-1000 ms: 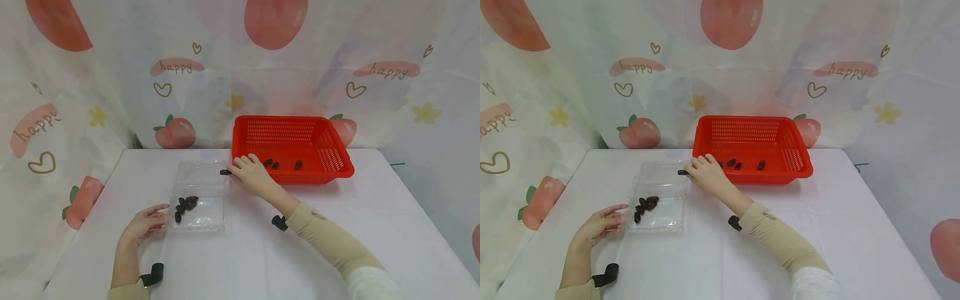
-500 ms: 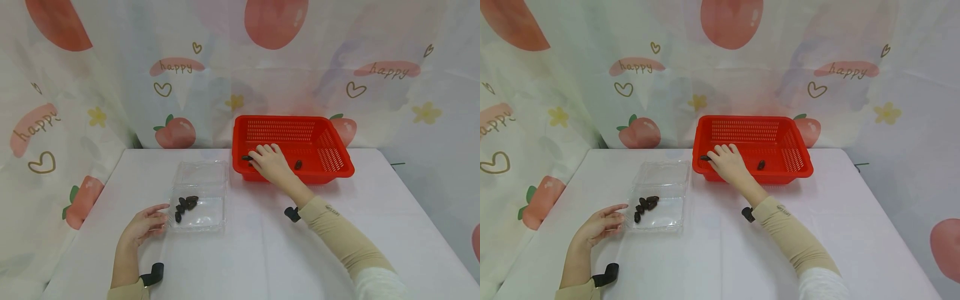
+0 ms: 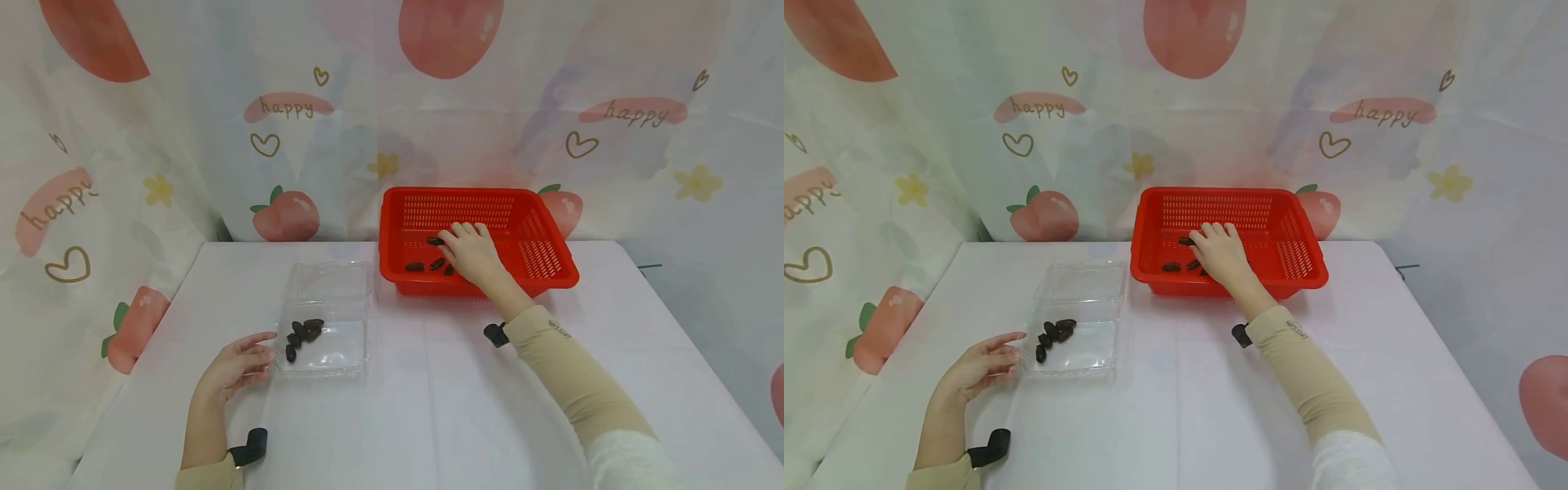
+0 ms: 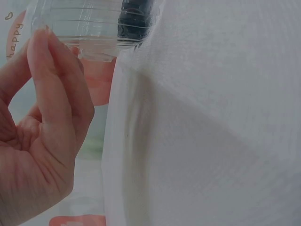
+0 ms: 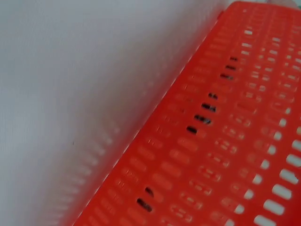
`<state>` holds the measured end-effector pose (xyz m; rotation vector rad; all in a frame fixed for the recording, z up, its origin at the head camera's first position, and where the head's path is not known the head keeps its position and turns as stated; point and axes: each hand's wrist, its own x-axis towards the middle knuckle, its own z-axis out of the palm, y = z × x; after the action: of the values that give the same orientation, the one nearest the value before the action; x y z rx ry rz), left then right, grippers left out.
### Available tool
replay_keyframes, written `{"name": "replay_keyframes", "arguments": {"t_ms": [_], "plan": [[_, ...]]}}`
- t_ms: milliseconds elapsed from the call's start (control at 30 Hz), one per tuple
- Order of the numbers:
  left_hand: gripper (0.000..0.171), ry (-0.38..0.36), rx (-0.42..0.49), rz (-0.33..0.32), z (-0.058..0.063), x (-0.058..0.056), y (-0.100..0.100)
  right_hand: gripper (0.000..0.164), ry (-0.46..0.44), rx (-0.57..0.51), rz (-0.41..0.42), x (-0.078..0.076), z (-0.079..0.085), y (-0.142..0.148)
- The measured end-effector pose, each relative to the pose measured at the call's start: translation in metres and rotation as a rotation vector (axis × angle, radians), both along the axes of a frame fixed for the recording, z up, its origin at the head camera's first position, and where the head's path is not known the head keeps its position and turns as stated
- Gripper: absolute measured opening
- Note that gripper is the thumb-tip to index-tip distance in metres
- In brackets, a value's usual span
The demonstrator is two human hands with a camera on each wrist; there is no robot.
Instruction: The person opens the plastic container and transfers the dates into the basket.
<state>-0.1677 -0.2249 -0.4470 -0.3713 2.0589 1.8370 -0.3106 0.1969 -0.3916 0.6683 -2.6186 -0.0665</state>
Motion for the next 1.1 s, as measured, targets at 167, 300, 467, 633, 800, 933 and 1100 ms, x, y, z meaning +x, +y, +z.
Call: {"name": "replay_keyframes", "arguments": {"t_ms": [167, 300, 467, 633, 800, 933, 1100], "plan": [[0.056, 0.005, -0.001, -0.008, 0.002, 0.000, 0.000, 0.025, -0.067, 0.012, -0.060, -0.007, 0.001, 0.010], [0.056, -0.003, -0.001, -0.003, 0.002, -0.001, 0.001, 0.026, -0.124, 0.017, -0.099, -0.014, 0.000, 0.017], [0.056, -0.003, 0.000, 0.003, 0.002, -0.001, 0.001, 0.028, -0.172, 0.050, -0.152, -0.022, -0.004, 0.025], [0.057, -0.005, -0.001, 0.008, 0.002, -0.001, 0.001, 0.031, -0.230, 0.084, -0.187, -0.028, -0.005, 0.031], [0.056, -0.013, 0.006, 0.015, 0.002, -0.001, 0.001, 0.034, -0.266, 0.103, -0.199, -0.031, -0.008, 0.033], [0.057, -0.017, 0.009, 0.020, 0.001, -0.001, 0.001, 0.033, -0.275, 0.116, -0.199, -0.032, -0.011, 0.033], [0.056, -0.015, 0.006, 0.012, 0.002, -0.001, 0.001, 0.032, -0.280, 0.130, -0.195, -0.032, -0.014, 0.033]]}}
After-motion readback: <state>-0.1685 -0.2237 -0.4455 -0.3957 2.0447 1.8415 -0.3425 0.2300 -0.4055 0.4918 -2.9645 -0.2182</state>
